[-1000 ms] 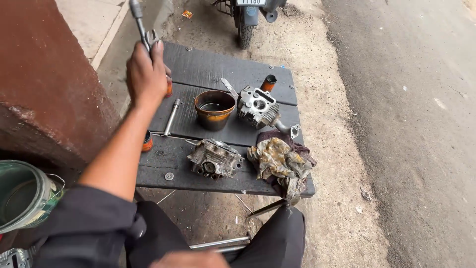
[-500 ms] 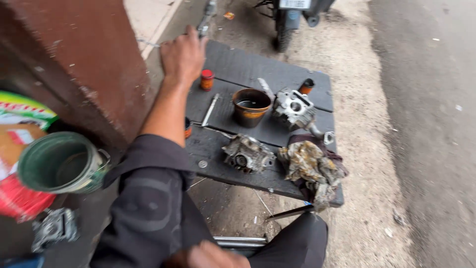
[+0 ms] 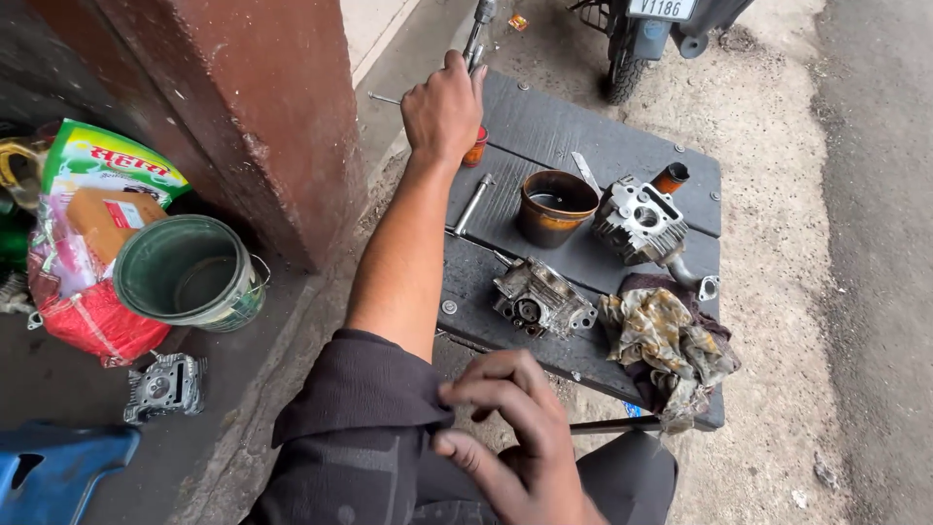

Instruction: The person sits at a low outdoor workbench and works on a motorcycle engine cylinder head. They wipe the part with a rag, fit a valve and small components into the head, then use a socket wrench with a sliding bar to tighten bolts on the head, repositioning the part as they work.

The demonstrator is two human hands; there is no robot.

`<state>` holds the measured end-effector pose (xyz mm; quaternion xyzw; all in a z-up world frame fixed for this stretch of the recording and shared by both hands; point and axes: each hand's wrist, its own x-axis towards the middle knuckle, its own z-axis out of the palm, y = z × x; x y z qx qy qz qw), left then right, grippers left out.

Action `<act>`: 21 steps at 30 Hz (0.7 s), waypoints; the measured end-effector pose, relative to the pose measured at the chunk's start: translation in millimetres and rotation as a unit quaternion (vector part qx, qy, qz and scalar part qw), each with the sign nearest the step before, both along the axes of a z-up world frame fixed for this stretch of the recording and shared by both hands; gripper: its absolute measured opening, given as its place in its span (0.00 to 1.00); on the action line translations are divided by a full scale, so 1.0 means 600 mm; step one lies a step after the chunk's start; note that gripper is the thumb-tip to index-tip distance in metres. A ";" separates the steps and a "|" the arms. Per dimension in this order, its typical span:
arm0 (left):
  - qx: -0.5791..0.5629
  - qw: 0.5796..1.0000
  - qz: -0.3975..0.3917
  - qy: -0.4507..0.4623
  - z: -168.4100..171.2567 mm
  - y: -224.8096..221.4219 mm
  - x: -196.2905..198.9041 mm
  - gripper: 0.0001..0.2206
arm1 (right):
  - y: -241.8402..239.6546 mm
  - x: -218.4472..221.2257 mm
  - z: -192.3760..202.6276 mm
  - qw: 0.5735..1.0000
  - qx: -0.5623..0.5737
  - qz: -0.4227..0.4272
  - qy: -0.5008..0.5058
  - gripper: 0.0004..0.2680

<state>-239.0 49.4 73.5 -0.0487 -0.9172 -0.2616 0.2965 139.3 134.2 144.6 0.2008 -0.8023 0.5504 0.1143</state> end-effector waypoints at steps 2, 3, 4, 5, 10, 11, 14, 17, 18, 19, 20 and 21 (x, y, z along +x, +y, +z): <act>0.006 1.000 0.005 -0.012 -0.006 -0.003 -0.003 0.17 | 0.006 0.000 -0.060 0.998 -0.049 0.040 -0.029 0.09; 0.014 1.000 0.008 -0.023 -0.009 -0.003 -0.004 0.17 | 0.010 0.001 -0.090 0.991 -0.096 0.078 -0.057 0.08; 0.014 1.000 0.010 -0.022 -0.012 -0.007 -0.003 0.17 | 0.006 0.005 -0.102 0.991 -0.096 0.080 -0.056 0.08; 0.031 0.998 0.016 -0.046 -0.014 -0.011 -0.003 0.17 | 0.002 0.008 -0.114 0.988 -0.112 0.091 -0.049 0.08; 0.095 0.993 0.052 -0.051 -0.039 -0.024 -0.013 0.17 | -0.026 0.017 -0.108 0.962 -0.244 0.028 -0.124 0.13; 0.104 0.991 0.057 -0.055 -0.040 -0.027 -0.011 0.17 | -0.020 0.012 -0.114 0.970 -0.205 0.039 -0.126 0.10; 0.100 0.991 0.072 -0.060 -0.044 -0.037 -0.015 0.17 | -0.010 0.017 -0.128 0.978 -0.166 0.092 -0.086 0.06; 0.052 0.994 0.069 -0.059 -0.040 -0.044 -0.012 0.17 | -0.013 0.016 -0.110 0.977 -0.142 0.157 -0.005 0.05; 0.014 0.996 0.059 -0.063 -0.043 -0.047 -0.003 0.17 | -0.015 0.019 -0.099 0.976 -0.121 0.180 0.029 0.05; 0.013 0.996 0.059 -0.066 -0.047 -0.045 -0.002 0.17 | -0.023 0.010 -0.063 0.976 -0.122 0.180 0.026 0.05; -0.096 0.993 0.018 -0.067 -0.051 -0.045 -0.001 0.17 | -0.032 0.000 -0.026 0.974 -0.086 0.208 0.022 0.04; -0.204 0.976 -0.024 -0.068 -0.053 -0.044 0.000 0.17 | -0.041 -0.010 0.010 0.970 -0.050 0.235 0.018 0.04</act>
